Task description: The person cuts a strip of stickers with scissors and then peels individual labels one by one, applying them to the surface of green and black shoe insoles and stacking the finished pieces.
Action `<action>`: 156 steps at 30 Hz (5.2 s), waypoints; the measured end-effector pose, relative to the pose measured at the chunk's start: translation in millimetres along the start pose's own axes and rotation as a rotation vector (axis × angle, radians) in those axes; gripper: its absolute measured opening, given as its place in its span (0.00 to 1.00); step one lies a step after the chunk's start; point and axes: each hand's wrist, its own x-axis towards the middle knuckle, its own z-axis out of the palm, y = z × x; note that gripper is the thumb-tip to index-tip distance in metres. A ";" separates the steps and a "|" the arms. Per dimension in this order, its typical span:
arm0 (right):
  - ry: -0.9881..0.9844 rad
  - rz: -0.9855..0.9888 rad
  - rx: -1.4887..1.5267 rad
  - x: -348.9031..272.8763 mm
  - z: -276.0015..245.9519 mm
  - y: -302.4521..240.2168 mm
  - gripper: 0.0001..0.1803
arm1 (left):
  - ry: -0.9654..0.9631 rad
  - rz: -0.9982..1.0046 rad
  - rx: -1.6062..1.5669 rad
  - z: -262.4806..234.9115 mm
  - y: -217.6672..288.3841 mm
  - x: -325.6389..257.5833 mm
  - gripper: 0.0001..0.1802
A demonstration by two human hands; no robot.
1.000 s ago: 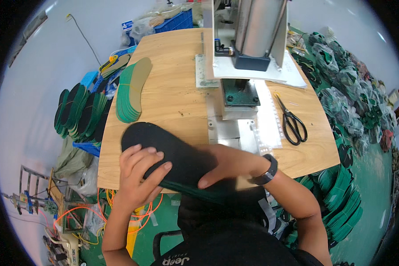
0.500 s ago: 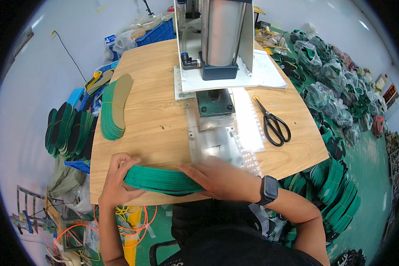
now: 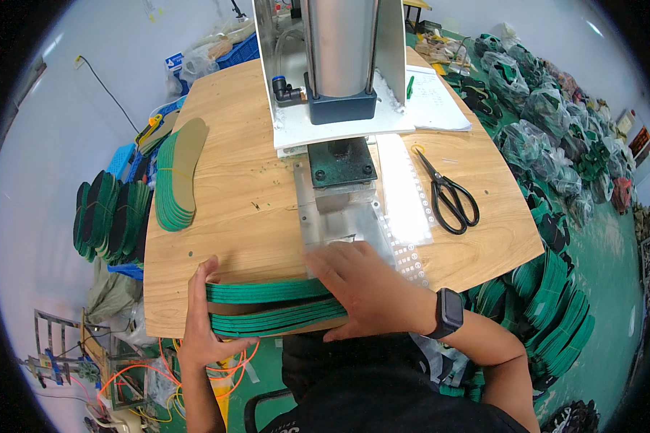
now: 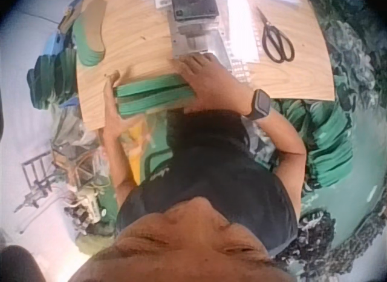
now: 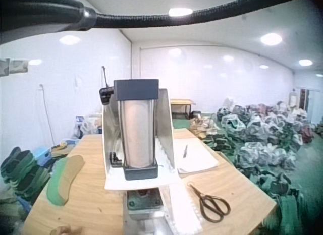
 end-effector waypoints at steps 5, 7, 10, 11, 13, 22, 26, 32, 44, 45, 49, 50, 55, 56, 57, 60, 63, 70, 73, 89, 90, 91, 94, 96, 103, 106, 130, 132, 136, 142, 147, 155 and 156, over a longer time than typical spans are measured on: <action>-0.047 0.099 0.111 -18.1 2.2 15.9 0.40 | -0.188 -0.028 0.133 -16.7 -18.7 0.0 0.38; -0.045 0.107 0.118 -21.0 7.0 16.2 0.44 | -0.121 0.035 0.085 -15.7 -22.1 -6.4 0.36; -0.024 0.154 0.062 -15.4 5.6 8.8 0.47 | -0.021 0.115 0.146 -10.7 -24.7 -9.8 0.38; -0.007 0.189 0.054 -10.9 7.1 4.5 0.47 | -0.023 0.089 0.121 -7.3 -24.9 -8.1 0.38; -0.033 0.188 0.066 -13.3 9.2 5.2 0.47 | -0.034 0.039 0.072 -1.2 -24.2 -7.1 0.39; 0.011 0.091 0.229 -38.6 12.1 26.0 0.38 | -0.002 0.106 0.006 -1.9 -39.6 -18.3 0.36; 0.114 0.192 0.383 -40.0 18.7 13.7 0.31 | -0.050 0.027 0.089 -4.7 -35.7 -13.0 0.36; 0.099 0.520 0.663 -35.2 2.3 14.9 0.19 | -0.090 -0.443 -0.195 -5.4 -17.6 7.6 0.30; 0.029 0.298 0.242 -48.9 -8.6 26.5 0.44 | -0.233 -0.188 -0.264 -7.4 -64.0 1.1 0.55; 0.022 0.280 0.256 -49.8 -6.2 29.0 0.43 | -0.264 -0.149 -0.239 -8.4 -65.3 0.5 0.55; 0.000 0.247 0.266 -51.8 1.1 32.0 0.41 | -0.354 -0.112 -0.084 -14.8 -61.1 4.7 0.58; 0.004 0.245 0.268 -52.3 2.0 32.3 0.41 | -0.354 -0.110 -0.060 -13.9 -59.3 5.7 0.58; 0.051 0.294 0.231 -56.1 2.1 25.6 0.43 | -0.386 -0.043 -0.031 -19.2 -58.7 12.2 0.55; 0.045 0.303 0.207 -56.9 2.6 23.9 0.43 | -0.383 -0.052 -0.038 -21.2 -54.9 13.8 0.54; 0.038 0.312 0.182 -57.6 3.1 22.5 0.44 | -0.379 -0.060 -0.046 -22.4 -53.3 14.5 0.53; 0.027 0.310 0.143 -58.1 4.9 24.1 0.43 | -0.425 -0.068 0.012 -27.6 -60.5 12.7 0.51; 0.035 0.293 0.134 -56.4 3.1 24.2 0.43 | -0.451 -0.082 0.028 -29.4 -57.8 15.8 0.50; 0.055 0.206 0.041 -58.0 4.2 26.5 0.44 | -0.462 -0.068 0.002 -31.7 -67.0 11.2 0.53; 0.068 0.288 0.161 -58.8 6.6 22.5 0.44 | -0.451 -0.047 0.028 -29.9 -64.2 9.8 0.59; 0.173 0.322 0.069 -28.5 19.9 68.6 0.38 | -0.361 -0.165 0.146 -14.1 -86.2 47.1 0.62; 0.220 0.330 0.076 -26.9 20.8 69.7 0.36 | -0.368 -0.147 0.161 -12.3 -87.6 51.7 0.61; 0.236 0.359 0.087 -25.4 20.8 70.8 0.36 | -0.376 -0.129 0.176 -10.7 -89.4 56.6 0.61; 0.275 0.427 0.114 -20.8 21.4 72.8 0.34 | -0.376 -0.144 0.142 -7.0 -98.9 67.9 0.61; 0.298 0.446 0.121 -16.0 23.6 74.0 0.32 | -0.376 -0.177 0.118 -7.4 -102.5 74.1 0.62; 0.348 0.469 0.070 -9.1 25.9 77.2 0.29 | -0.344 -0.183 0.047 -1.6 -107.6 88.7 0.63; 0.302 0.483 0.084 -11.1 21.9 77.8 0.30 | -0.356 -0.187 0.063 -1.3 -110.7 89.2 0.63; 0.429 0.314 -0.267 -81.5 4.7 63.1 0.07 | -0.430 -0.184 -0.090 162.3 18.4 35.3 0.12; 0.487 0.316 -0.281 -86.7 -3.8 54.0 0.06 | -0.538 -0.414 -0.196 170.4 29.7 47.3 0.14; 0.444 0.180 -0.242 -96.2 -7.7 17.7 0.08 | -0.597 -0.472 -0.204 170.0 50.0 51.7 0.14; 0.555 0.417 -0.178 -117.2 -33.6 55.9 0.16 | -0.316 -0.416 -0.599 178.0 49.3 16.8 0.12; 0.263 0.702 -0.401 -119.5 -59.8 152.9 0.24 | -0.183 -0.651 -0.979 181.2 52.7 22.8 0.05; 0.789 0.683 0.675 -143.7 -66.5 100.8 0.31 | -0.223 -0.576 -0.864 170.9 24.5 12.6 0.05; 0.780 0.693 0.856 -139.8 -62.3 66.2 0.33 | -0.216 -0.590 -0.899 165.8 24.8 9.7 0.05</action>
